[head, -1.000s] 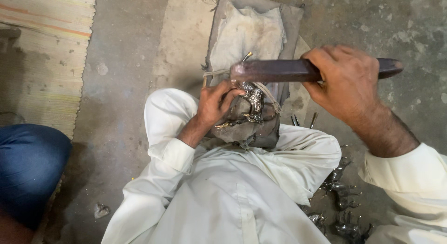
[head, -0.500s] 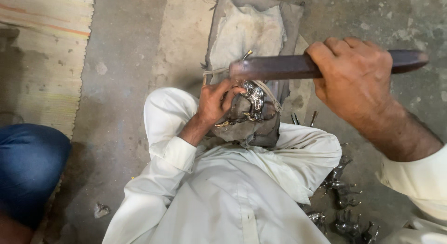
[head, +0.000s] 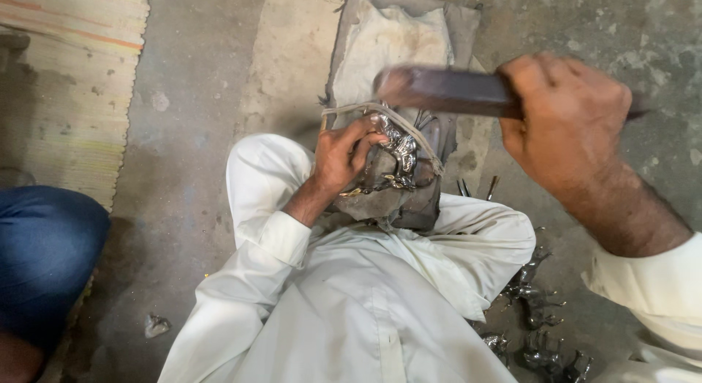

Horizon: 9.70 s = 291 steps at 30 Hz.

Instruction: The person sits cross-legged on the floor with a leather cushion on their lap, holding a silver cast animal figurine against it. They use a wooden mallet and a small punch to hammer and shape the figurine's body and legs, repositioning the piece and a cord tie as they work, with finished figurines lying on the floor beside them.

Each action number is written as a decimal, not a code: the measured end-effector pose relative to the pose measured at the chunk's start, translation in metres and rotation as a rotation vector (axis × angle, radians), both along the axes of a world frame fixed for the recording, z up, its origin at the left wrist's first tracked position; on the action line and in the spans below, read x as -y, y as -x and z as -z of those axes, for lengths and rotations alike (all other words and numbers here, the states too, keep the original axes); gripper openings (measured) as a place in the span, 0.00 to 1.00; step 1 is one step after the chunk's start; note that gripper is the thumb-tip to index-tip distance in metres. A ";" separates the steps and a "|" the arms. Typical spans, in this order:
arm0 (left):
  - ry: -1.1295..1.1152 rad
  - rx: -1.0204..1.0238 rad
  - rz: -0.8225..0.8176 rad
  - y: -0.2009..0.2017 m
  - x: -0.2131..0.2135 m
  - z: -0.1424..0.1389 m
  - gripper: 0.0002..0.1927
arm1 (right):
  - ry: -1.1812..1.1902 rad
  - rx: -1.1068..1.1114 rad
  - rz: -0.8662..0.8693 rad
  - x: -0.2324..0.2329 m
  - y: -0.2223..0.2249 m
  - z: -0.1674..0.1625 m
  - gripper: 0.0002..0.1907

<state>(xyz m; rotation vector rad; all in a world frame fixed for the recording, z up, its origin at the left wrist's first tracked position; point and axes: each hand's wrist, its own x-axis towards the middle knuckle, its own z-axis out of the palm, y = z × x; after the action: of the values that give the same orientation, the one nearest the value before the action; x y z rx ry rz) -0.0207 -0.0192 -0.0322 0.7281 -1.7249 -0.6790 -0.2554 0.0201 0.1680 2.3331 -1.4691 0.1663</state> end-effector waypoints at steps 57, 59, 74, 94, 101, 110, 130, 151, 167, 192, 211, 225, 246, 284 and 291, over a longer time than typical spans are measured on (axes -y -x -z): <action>0.025 0.061 0.049 -0.004 -0.007 0.001 0.13 | 0.139 -0.421 -0.091 0.002 -0.020 -0.006 0.03; 0.103 0.054 0.000 -0.006 -0.006 0.002 0.14 | 0.122 -0.255 -0.128 -0.002 -0.020 -0.004 0.05; -0.515 -0.290 0.061 -0.031 0.003 -0.001 0.15 | -0.487 0.913 0.336 -0.054 0.039 0.095 0.18; -0.366 0.322 0.441 0.001 0.054 -0.033 0.19 | -0.893 1.918 0.661 -0.109 -0.002 0.196 0.19; -0.179 0.562 0.402 0.015 0.062 -0.048 0.19 | -0.843 1.765 0.603 -0.093 0.009 0.186 0.19; -0.138 0.561 0.429 0.013 0.061 -0.050 0.19 | -0.532 1.349 0.544 -0.057 0.026 0.169 0.15; -0.168 0.608 0.426 0.013 0.059 -0.036 0.17 | -0.410 0.627 0.564 -0.020 0.063 0.138 0.17; -0.194 0.629 0.477 0.007 0.060 -0.037 0.19 | -0.271 1.017 0.538 -0.031 0.065 0.141 0.21; -0.081 0.702 0.557 0.014 0.059 -0.043 0.19 | -0.335 0.817 0.611 -0.049 0.045 0.164 0.15; -0.041 0.762 0.545 0.016 0.057 -0.041 0.18 | -0.230 0.889 0.603 -0.062 0.039 0.167 0.14; -0.049 0.726 0.598 0.010 0.059 -0.042 0.17 | -0.201 0.623 0.552 -0.078 0.045 0.174 0.16; -0.030 0.803 0.667 0.010 0.055 -0.051 0.18 | -0.378 0.895 0.681 -0.088 0.020 0.173 0.14; 0.078 0.900 0.593 0.011 0.050 -0.044 0.22 | -0.009 0.788 0.541 -0.102 0.026 0.183 0.14; -0.014 0.668 0.751 -0.002 0.053 -0.053 0.13 | -0.516 1.102 0.802 -0.127 0.012 0.192 0.20; 0.169 0.982 0.764 0.008 0.054 -0.056 0.13 | -0.493 1.374 0.706 -0.149 -0.030 0.209 0.18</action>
<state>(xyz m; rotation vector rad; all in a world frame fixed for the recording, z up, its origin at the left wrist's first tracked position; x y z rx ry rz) -0.0289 -0.0731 0.0235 0.2382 -2.9949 -0.7017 -0.2252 0.1687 -0.0412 1.7029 -3.1048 1.5542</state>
